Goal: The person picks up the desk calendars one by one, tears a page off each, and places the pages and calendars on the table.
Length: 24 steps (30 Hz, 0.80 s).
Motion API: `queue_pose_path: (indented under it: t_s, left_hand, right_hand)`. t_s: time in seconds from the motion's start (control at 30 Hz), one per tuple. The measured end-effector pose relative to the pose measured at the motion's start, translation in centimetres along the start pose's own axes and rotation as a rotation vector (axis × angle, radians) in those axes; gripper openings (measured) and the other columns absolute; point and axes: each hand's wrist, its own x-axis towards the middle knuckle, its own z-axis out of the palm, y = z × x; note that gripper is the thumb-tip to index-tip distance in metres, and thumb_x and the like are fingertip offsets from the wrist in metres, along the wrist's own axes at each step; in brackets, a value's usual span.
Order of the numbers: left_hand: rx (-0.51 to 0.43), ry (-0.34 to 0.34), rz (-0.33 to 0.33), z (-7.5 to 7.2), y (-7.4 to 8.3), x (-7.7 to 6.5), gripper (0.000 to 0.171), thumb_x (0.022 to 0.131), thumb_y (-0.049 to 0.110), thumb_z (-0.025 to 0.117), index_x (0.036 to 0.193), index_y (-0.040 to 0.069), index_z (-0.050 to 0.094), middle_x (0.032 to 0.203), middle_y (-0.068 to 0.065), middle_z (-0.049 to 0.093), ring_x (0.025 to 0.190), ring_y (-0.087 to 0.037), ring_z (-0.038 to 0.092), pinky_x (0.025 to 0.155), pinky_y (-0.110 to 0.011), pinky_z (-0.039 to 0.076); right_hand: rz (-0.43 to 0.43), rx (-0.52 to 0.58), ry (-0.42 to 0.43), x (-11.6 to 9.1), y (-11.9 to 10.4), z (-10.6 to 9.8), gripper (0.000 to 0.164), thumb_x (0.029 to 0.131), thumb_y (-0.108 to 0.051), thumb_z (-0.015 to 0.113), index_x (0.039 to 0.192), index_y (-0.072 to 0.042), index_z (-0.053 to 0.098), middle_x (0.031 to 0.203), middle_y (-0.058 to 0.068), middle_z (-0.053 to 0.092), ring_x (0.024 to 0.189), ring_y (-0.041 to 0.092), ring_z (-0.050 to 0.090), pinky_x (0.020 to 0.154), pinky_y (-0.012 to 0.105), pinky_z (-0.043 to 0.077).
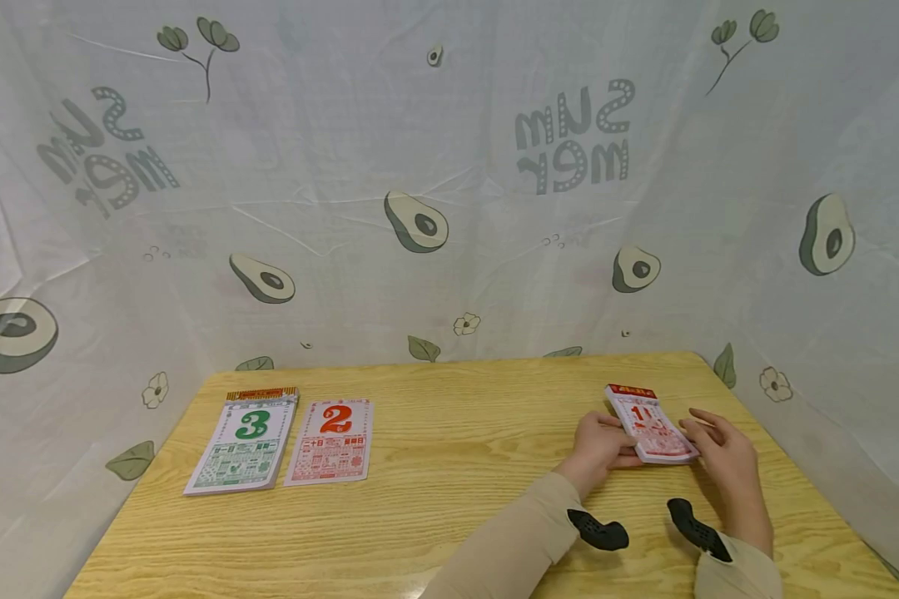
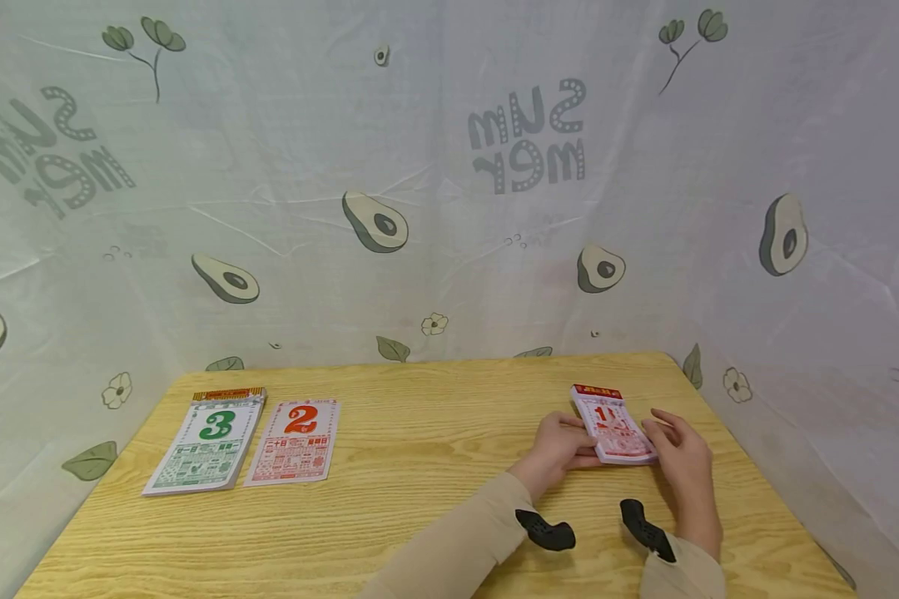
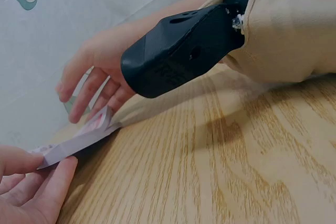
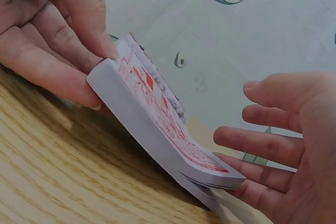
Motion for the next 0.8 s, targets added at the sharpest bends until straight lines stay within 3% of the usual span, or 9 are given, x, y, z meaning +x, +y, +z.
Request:
queue_pose_path:
  t_s: [0.3, 0.53, 0.8]
  left_hand:
    - [-0.039, 0.017, 0.012, -0.8, -0.4, 0.4, 0.028, 0.08, -0.018, 0.063, 0.097, 0.002, 0.055, 0.084, -0.016, 0.066, 0.075, -0.037, 0.071, 0.068, -0.05, 0.058]
    - [-0.058, 0.026, 0.022, -1.4, 0.0, 0.6, 0.029, 0.08, -0.018, 0.064, 0.098, 0.002, 0.055, 0.083, -0.015, 0.065, 0.074, -0.035, 0.071, 0.065, -0.046, 0.059]
    - [-0.088, -0.018, 0.042, -2.3, 0.7, 0.3, 0.029, 0.08, -0.018, 0.064, 0.099, 0.003, 0.055, 0.086, -0.015, 0.069, 0.077, -0.035, 0.072, 0.066, -0.045, 0.059]
  right_hand:
    - [-0.062, -0.029, 0.003, -0.2, -0.8, 0.3, 0.056, 0.1, -0.039, 0.052, 0.137, 0.002, 0.05, 0.087, -0.038, 0.054, 0.074, -0.027, 0.047, 0.066, 0.003, 0.04]
    - [-0.06, -0.048, -0.008, -0.1, -1.7, 0.5, 0.058, 0.098, -0.042, 0.055, 0.138, -0.001, 0.051, 0.092, -0.034, 0.056, 0.077, -0.029, 0.042, 0.066, 0.005, 0.04]
    - [-0.053, -0.024, 0.001, -0.3, -2.7, 0.9, 0.057, 0.097, -0.043, 0.055, 0.138, -0.003, 0.052, 0.088, -0.042, 0.048, 0.083, -0.027, 0.039, 0.07, 0.005, 0.038]
